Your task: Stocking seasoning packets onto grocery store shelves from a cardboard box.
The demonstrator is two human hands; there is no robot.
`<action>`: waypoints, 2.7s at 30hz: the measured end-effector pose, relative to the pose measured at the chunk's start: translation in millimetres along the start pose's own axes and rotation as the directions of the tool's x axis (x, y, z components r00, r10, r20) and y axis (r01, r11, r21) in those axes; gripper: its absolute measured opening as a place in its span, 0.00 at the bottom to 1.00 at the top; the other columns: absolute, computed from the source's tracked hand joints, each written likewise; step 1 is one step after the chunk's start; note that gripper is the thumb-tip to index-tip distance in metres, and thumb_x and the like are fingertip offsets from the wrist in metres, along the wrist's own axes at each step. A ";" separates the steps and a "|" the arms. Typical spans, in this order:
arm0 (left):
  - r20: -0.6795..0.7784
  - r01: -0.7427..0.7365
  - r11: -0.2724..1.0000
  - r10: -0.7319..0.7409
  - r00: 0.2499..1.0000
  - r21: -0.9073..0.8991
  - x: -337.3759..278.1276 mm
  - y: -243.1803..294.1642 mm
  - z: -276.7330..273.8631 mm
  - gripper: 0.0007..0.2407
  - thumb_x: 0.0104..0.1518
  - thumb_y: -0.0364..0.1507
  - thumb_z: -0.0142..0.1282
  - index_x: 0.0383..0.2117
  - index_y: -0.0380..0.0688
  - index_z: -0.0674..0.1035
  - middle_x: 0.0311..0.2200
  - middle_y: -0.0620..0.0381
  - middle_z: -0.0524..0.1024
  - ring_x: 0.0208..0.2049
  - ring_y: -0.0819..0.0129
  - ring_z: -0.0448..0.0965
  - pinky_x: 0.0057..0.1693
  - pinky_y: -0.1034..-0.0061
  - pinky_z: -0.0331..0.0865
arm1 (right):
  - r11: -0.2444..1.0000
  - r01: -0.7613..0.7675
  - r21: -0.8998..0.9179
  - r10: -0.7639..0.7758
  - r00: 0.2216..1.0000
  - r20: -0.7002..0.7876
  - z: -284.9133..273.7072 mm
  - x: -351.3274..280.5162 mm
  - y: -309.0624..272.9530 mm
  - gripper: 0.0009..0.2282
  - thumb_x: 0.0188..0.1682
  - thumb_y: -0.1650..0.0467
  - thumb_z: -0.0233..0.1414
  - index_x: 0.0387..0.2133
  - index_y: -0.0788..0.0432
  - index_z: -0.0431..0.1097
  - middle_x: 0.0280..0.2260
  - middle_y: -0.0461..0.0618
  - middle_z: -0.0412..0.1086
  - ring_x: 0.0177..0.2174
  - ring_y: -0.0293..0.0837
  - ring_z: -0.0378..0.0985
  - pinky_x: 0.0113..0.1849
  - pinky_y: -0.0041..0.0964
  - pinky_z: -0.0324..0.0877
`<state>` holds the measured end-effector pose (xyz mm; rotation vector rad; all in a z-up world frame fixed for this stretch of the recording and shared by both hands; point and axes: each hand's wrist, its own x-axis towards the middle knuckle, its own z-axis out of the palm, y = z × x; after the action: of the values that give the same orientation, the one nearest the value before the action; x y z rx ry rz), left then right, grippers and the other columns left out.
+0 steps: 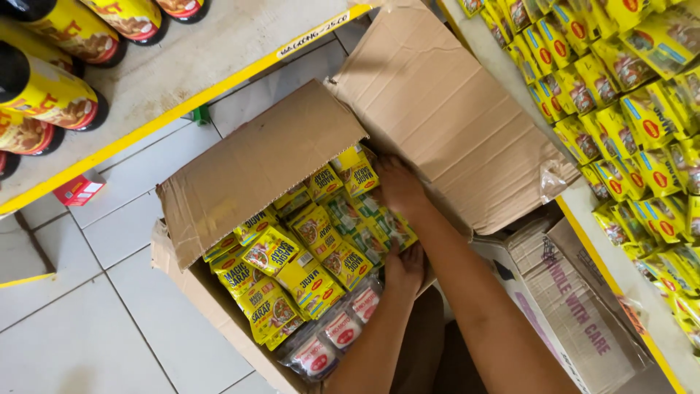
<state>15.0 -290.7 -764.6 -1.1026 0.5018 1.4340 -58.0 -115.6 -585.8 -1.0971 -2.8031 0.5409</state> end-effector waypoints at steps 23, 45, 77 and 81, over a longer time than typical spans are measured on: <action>0.146 -0.064 0.800 -0.030 0.989 0.597 -199.7 29.8 34.3 0.13 0.68 0.33 0.44 0.51 0.41 0.75 0.43 0.52 0.81 0.42 0.63 0.81 0.50 0.66 0.76 | 0.888 -0.441 0.128 0.417 0.892 0.177 -135.3 -127.4 33.2 0.13 0.36 0.69 0.58 0.34 0.63 0.76 0.32 0.62 0.75 0.35 0.60 0.79 0.36 0.52 0.74; 0.854 -0.852 0.318 -0.459 0.245 0.415 -478.8 -15.5 283.8 0.29 0.59 0.14 0.47 0.70 0.33 0.55 0.70 0.44 0.59 0.70 0.56 0.59 0.70 0.62 0.51 | 0.956 -0.208 0.206 0.291 0.598 -0.747 -360.0 -342.6 -149.3 0.34 0.33 0.66 0.69 0.56 0.62 0.68 0.59 0.63 0.66 0.58 0.56 0.70 0.52 0.44 0.69; 0.684 -0.993 -0.075 -0.729 -0.007 -0.090 -430.4 -328.8 602.8 0.21 0.66 0.21 0.42 0.68 0.37 0.67 0.67 0.38 0.66 0.71 0.56 0.61 0.71 0.67 0.54 | 0.633 -0.755 0.170 0.280 0.019 -0.960 -556.1 -244.2 -77.4 0.22 0.48 0.75 0.58 0.58 0.55 0.71 0.61 0.64 0.60 0.54 0.59 0.67 0.54 0.53 0.58; 0.611 -0.793 -0.450 -0.510 0.606 0.411 -483.8 -337.1 588.3 0.23 0.69 0.24 0.39 0.73 0.49 0.68 0.50 0.19 0.76 0.50 0.18 0.67 0.54 0.45 0.63 | 0.686 -0.690 0.231 0.261 -0.064 -0.963 -538.4 -243.5 -61.2 0.19 0.52 0.73 0.59 0.57 0.53 0.73 0.62 0.61 0.60 0.51 0.52 0.65 0.54 0.47 0.57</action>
<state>64.4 11.9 9.9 1.4437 1.0579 0.8090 192.0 -162.6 -49.0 -1.6676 -1.1734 -0.6093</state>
